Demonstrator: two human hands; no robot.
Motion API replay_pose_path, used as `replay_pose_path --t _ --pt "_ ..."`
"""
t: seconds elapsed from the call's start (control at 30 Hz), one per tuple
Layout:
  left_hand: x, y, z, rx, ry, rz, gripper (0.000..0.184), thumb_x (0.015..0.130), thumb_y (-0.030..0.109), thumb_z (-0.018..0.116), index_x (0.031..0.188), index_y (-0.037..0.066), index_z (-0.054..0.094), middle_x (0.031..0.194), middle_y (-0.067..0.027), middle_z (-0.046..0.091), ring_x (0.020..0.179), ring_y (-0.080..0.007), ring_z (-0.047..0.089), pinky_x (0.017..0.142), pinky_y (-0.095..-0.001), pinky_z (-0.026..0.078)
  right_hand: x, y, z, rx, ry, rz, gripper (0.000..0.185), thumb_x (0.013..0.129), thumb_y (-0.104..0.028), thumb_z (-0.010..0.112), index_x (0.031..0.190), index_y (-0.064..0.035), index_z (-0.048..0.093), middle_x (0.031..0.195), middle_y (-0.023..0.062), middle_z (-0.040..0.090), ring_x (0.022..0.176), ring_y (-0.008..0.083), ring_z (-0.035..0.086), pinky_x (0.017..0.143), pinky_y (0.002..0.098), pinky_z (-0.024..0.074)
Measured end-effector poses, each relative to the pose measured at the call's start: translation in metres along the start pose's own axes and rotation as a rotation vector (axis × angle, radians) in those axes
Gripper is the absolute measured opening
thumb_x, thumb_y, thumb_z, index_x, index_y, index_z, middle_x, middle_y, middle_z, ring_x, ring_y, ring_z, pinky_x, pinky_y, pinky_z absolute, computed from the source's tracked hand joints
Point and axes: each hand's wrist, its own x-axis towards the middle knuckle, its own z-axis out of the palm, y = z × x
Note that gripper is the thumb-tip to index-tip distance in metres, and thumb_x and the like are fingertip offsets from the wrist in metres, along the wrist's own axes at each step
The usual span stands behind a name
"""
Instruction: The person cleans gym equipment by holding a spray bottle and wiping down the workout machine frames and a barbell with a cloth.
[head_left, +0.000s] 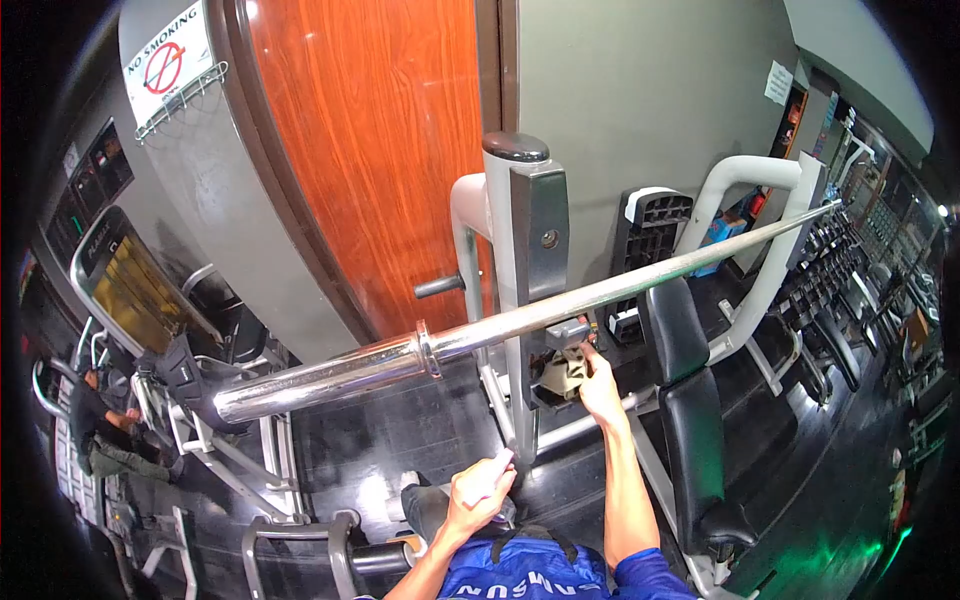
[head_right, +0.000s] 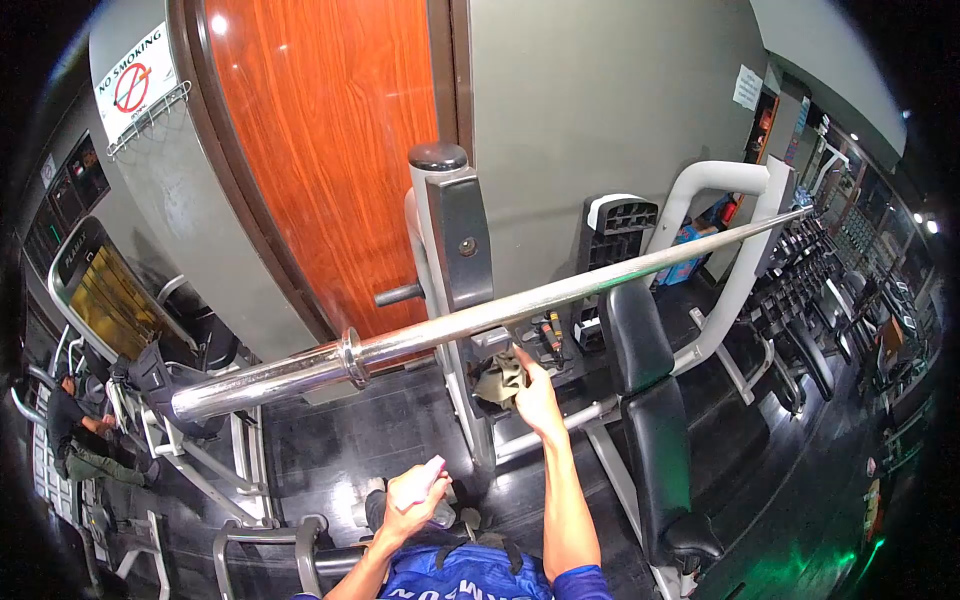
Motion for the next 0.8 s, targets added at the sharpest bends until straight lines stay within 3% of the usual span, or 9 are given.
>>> replay_pose_path --t 0.1,0.13,0.23,0.27,0.37,0.5,0.67,0.7,0.8 --pt "-0.002 -0.005 -0.002 0.002 0.005 -0.005 0.019 0.082 0.001 0.07 0.101 -0.002 0.069 0.084 -0.0108 0.069 0.071 -0.0156 0.067 0.064 -0.0274 0.052 -0.004 0.029 -0.008 -0.082 -0.067 -0.245 0.057 0.073 0.012 0.045 0.13 0.0113 0.049 0.133 0.0151 0.055 0.12 0.0221 0.053 0.105 0.0313 0.0381" --pt "-0.003 -0.007 -0.002 0.0 0.011 0.001 0.019 0.082 0.001 0.07 0.101 -0.002 0.069 0.084 -0.0107 0.069 0.07 -0.0156 0.066 0.064 -0.0274 0.052 -0.009 0.032 -0.013 0.004 -0.083 -0.234 0.052 0.076 0.006 0.052 0.128 0.0067 0.054 0.135 0.0163 0.053 0.122 0.0235 0.053 0.104 0.0328 0.0392" --pt "-0.005 -0.011 -0.002 -0.012 0.014 0.006 0.019 0.082 0.001 0.07 0.101 -0.002 0.069 0.084 -0.0102 0.069 0.07 -0.0158 0.066 0.064 -0.0274 0.052 -0.017 0.021 -0.037 -0.319 -0.22 -0.316 0.048 0.077 0.008 0.057 0.123 -0.0049 0.063 0.135 0.0171 0.052 0.123 0.0279 0.053 0.106 0.0325 0.0393" --pt "-0.005 -0.01 -0.002 -0.015 0.013 -0.003 0.019 0.082 0.002 0.07 0.101 -0.002 0.069 0.084 -0.0101 0.069 0.07 -0.0159 0.066 0.064 -0.0274 0.052 -0.022 0.011 -0.039 -0.451 -0.246 -0.233 0.038 0.078 0.004 0.063 0.115 -0.006 0.068 0.131 0.0165 0.053 0.122 0.0297 0.054 0.104 0.0342 0.0424" --pt "-0.002 -0.009 0.0 -0.009 0.01 -0.02 0.02 0.082 0.002 0.07 0.101 -0.002 0.069 0.083 -0.0098 0.069 0.07 -0.0153 0.066 0.064 -0.027 0.051 -0.025 0.032 -0.054 -0.418 -0.328 -0.117 0.032 0.08 0.001 0.064 0.111 -0.0062 0.069 0.128 0.016 0.055 0.118 0.0303 0.056 0.1 0.035 0.0448" --pt "-0.001 -0.003 0.001 0.043 -0.002 -0.016 0.021 0.082 0.002 0.071 0.102 -0.002 0.069 0.084 -0.0096 0.069 0.071 -0.0145 0.066 0.065 -0.0266 0.051 -0.031 0.022 -0.062 -0.732 -0.25 -0.096 0.029 0.083 -0.005 0.061 0.111 -0.01 0.069 0.123 0.0164 0.056 0.111 0.0314 0.06 0.097 0.0332 0.0462" --pt "0.0 -0.009 0.003 0.008 -0.007 -0.021 0.021 0.082 0.002 0.07 0.103 -0.002 0.069 0.084 -0.0098 0.069 0.071 -0.0154 0.066 0.066 -0.027 0.052 -0.014 0.005 -0.046 0.016 -0.327 -0.283 0.044 0.077 -0.005 0.055 0.12 -0.0008 0.061 0.136 0.0107 0.043 0.122 0.0208 0.048 0.102 0.0337 0.0414" --pt "0.0 -0.009 0.004 0.011 -0.022 -0.028 0.021 0.082 0.002 0.07 0.103 -0.002 0.069 0.084 -0.01 0.069 0.071 -0.0159 0.067 0.066 -0.0272 0.052 -0.009 -0.01 -0.042 -0.193 -0.396 -0.35 0.05 0.073 0.001 0.049 0.12 -0.0093 0.063 0.135 0.0198 0.045 0.123 0.0342 0.05 0.105 0.0407 0.0423" --pt "0.004 -0.008 0.004 0.023 -0.005 0.008 0.02 0.082 0.002 0.07 0.102 -0.002 0.069 0.084 -0.0104 0.07 0.072 -0.0168 0.067 0.066 -0.0275 0.052 0.0 -0.047 -0.013 -0.77 -0.472 -0.294 0.044 0.077 -0.004 0.055 0.118 -0.0142 0.066 0.136 0.0206 0.045 0.118 0.0377 0.054 0.104 0.0396 0.0434"
